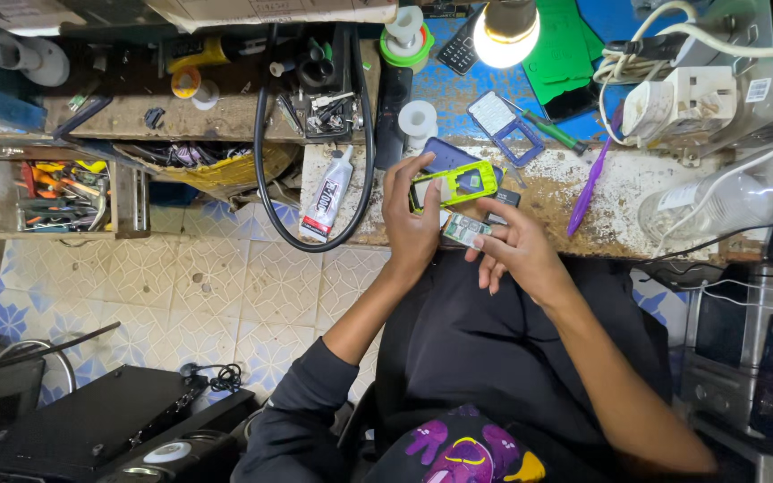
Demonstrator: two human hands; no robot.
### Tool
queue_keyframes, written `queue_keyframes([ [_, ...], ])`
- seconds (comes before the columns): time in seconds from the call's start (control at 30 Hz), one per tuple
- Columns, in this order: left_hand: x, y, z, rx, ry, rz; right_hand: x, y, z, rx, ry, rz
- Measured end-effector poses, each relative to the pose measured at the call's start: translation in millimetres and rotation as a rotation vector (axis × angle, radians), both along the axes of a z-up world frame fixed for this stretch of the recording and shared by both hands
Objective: The person cleans a small circuit board resting on their lap using a cotton swab. They then pour a liquid from a plastic bottle onto the board and use a purple tool to scrape or clean the surface. Finally, they open a small container and use a cotton swab to apply a substance from it to the board.
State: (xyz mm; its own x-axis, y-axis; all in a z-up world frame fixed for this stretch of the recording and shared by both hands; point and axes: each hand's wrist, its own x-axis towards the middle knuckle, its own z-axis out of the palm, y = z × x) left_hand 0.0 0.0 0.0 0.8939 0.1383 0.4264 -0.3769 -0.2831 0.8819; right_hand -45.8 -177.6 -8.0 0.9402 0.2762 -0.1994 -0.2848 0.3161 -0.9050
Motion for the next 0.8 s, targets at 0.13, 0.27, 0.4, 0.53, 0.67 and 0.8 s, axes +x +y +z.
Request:
queue_keyframes([
  [0.13, -2.8, -1.3, 1.0, 0.026, -0.028, 0.0, 8.2, 0.9, -5.6, 0.02, -0.024, -0.016],
  [0.27, -2.5, -1.8, -4.1, 0.05, -0.112, 0.001, 13.2, 4.0, -1.0, 0.001, -0.071, 0.007],
  [0.4, -3.7, -3.0, 1.7, 0.056, -0.232, -0.006, 12.9, 0.7, 12.2, -0.124, -0.077, 0.09],
  [0.53, -5.9, -1.4, -3.9, 0.076, -0.27, -0.018, 9.6, -6.3, 8.2, -0.212, -0.089, 0.152],
  [0.67, -11.1, -3.2, -5.4, 0.08, -0.302, -0.038, 4.5, -8.2, 22.1, -0.436, -0.182, 0.216],
  [0.8, -20.1, -2.9, -11.0, 0.177, -0.335, -0.072, -5.1, -2.1, 54.0, -0.724, -0.287, 0.176],
])
